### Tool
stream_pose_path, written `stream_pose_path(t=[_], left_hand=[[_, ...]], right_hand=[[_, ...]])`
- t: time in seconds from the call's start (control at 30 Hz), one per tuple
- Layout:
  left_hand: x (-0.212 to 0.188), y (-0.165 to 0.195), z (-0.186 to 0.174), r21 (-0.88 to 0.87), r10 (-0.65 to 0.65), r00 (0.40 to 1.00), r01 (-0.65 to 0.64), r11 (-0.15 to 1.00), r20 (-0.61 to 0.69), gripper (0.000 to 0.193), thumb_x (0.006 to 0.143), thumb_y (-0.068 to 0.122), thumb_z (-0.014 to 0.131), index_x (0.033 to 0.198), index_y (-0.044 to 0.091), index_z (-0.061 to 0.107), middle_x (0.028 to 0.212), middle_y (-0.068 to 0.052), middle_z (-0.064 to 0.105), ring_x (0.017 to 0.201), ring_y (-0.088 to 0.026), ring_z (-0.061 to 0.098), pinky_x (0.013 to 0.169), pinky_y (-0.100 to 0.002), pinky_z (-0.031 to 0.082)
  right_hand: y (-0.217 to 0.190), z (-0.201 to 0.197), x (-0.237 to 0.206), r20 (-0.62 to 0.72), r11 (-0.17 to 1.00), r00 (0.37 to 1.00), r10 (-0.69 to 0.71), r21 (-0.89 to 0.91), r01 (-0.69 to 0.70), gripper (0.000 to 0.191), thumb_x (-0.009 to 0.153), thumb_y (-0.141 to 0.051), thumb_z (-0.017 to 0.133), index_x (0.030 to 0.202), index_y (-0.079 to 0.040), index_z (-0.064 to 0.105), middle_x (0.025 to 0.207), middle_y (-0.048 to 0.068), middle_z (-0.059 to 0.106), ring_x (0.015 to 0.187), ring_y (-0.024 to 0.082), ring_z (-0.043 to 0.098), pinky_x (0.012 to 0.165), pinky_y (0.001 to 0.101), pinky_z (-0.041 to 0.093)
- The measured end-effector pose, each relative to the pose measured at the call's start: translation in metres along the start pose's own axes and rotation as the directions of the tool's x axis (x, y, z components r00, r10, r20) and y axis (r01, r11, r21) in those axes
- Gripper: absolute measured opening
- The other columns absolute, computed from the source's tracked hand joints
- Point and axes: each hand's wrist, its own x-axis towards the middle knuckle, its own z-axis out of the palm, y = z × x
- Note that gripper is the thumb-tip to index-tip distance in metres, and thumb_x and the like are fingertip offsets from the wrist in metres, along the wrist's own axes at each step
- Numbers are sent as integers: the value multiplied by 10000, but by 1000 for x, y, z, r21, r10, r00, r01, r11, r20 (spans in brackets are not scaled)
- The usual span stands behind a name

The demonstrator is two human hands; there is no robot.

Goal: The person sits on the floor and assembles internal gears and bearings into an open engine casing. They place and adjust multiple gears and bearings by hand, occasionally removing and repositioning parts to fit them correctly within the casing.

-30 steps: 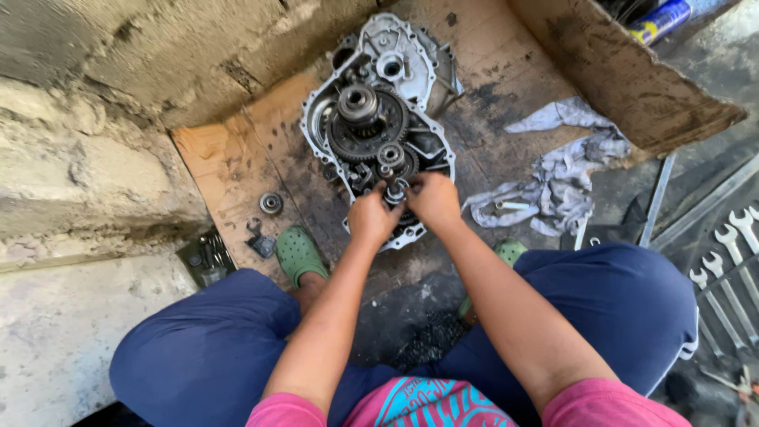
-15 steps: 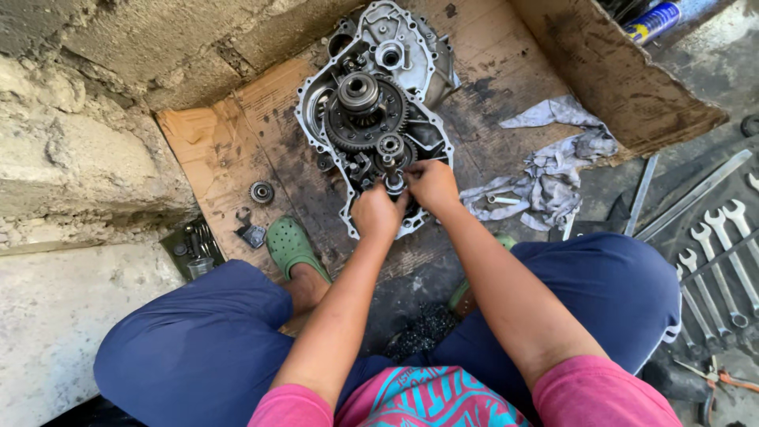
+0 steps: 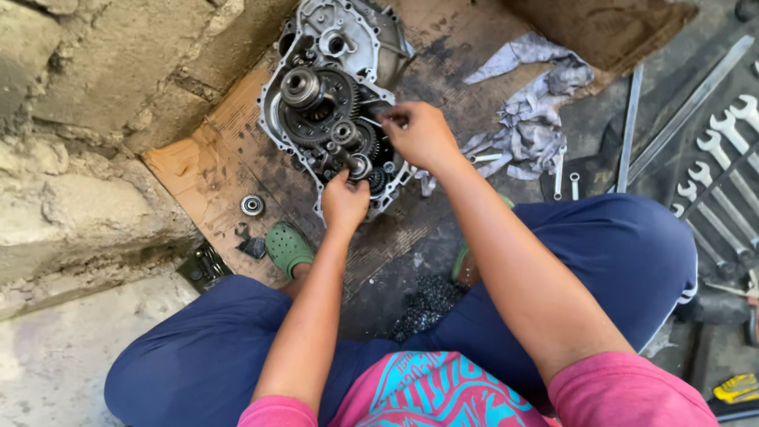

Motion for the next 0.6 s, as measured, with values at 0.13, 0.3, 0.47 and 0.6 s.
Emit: stream_pose_path(t=[0.13, 0.3, 0.47, 0.6], left_hand=[[1, 5, 10, -503, -216, 943, 319, 803, 254, 623, 785, 163, 700, 1378, 117, 515, 679, -64, 655, 520, -186, 576, 520, -401, 490], [-14, 4, 15, 116, 279, 909, -255, 960, -311, 716, 846, 155, 778, 1507, 119, 505, 954, -37, 703, 753, -153, 664, 659, -302, 557], [-22, 22, 14, -595, -223, 957, 291, 750, 186, 879, 846, 35, 526, 1652, 203, 218, 1253, -140, 640, 582, -162, 655, 477, -293, 533], [-22, 32, 4, -534, -282, 942, 336, 776, 184, 924, 832, 2, 514, 1659, 210, 156, 1438, -239, 504, 560, -148, 640, 462, -288, 502]], right_hand=[[-23, -21, -4, 18, 953, 998, -54, 300, 46, 226, 942, -186, 696, 1089, -21, 746, 1004, 106, 792, 886, 165, 734, 821, 310, 570], [-32, -42, -4, -38, 858, 995, -90, 504, 97, 183, 967, -103, 681, 1084, 29, 728, 1027, 54, 803, 908, 78, 706, 829, 264, 573], [-31, -47, -3, -66, 781, 991, -113, 610, 130, 168, 983, -101, 663, 1076, 28, 718, 1049, 53, 801, 928, 63, 683, 849, 258, 567], [-36, -47, -2, -20, 799, 996, -88, 595, 82, 171, 986, -114, 654, 1072, 14, 729, 1028, 47, 793, 892, 63, 656, 819, 261, 553]])
